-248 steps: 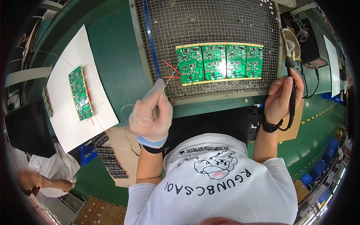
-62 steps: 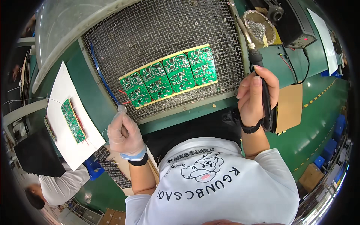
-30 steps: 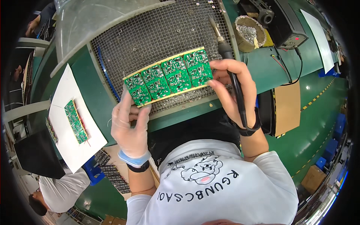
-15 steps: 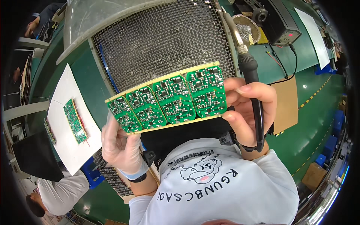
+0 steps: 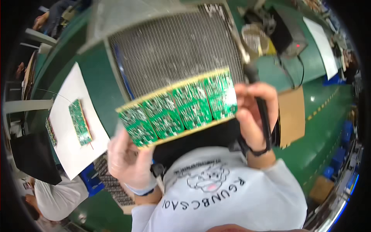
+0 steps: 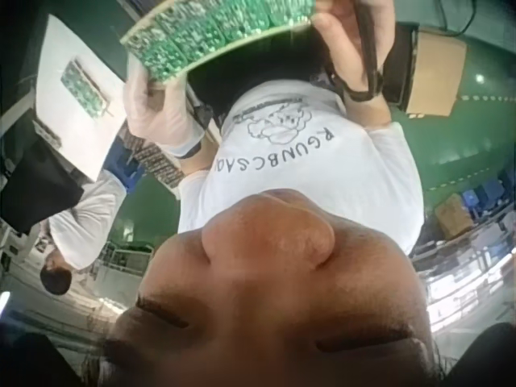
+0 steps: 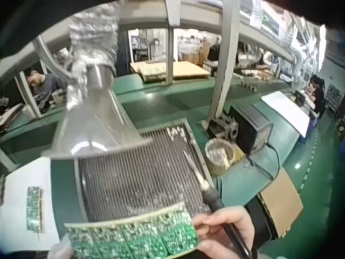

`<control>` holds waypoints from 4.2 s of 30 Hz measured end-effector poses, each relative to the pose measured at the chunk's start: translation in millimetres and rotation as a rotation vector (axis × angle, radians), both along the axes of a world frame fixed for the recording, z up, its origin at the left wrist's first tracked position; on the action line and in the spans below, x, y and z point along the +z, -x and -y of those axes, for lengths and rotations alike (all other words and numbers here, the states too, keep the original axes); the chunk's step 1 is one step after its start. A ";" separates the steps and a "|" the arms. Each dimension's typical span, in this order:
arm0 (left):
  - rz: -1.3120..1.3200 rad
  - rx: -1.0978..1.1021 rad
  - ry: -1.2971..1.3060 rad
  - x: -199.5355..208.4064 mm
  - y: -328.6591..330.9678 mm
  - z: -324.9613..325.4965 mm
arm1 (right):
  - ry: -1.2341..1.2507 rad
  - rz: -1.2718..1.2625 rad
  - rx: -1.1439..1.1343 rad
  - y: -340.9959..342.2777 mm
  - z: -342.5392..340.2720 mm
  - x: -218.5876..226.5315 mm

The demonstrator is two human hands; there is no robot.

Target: Soldering electronic components onto a printed circuit board at an assembly station.

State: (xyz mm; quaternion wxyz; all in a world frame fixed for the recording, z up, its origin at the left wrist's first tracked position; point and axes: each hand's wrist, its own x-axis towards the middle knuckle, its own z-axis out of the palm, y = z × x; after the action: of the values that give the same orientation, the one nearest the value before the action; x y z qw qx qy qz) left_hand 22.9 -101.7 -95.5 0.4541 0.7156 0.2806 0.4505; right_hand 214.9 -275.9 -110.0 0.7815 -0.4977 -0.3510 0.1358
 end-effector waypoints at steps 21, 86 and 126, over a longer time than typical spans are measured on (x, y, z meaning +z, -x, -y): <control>-0.308 -0.280 -0.160 -32.3 -43.1 -46.4 | 0.419 0.222 -0.378 -37.4 -36.9 -33.5; -0.609 0.398 -0.348 -24.8 32.1 -53.6 | 0.301 0.123 -0.386 -34.2 -41.9 -32.4; -0.599 0.014 -0.301 -21.2 -54.2 4.6 | 0.221 0.074 -0.259 -47.2 -33.2 -36.4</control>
State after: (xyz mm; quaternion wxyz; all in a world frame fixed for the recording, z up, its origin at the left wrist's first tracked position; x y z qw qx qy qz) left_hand 77.2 -106.3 -116.7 0.2373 0.8734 0.3369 0.2596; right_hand 262.1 -242.8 -146.4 0.7196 -0.6261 -0.2955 0.0534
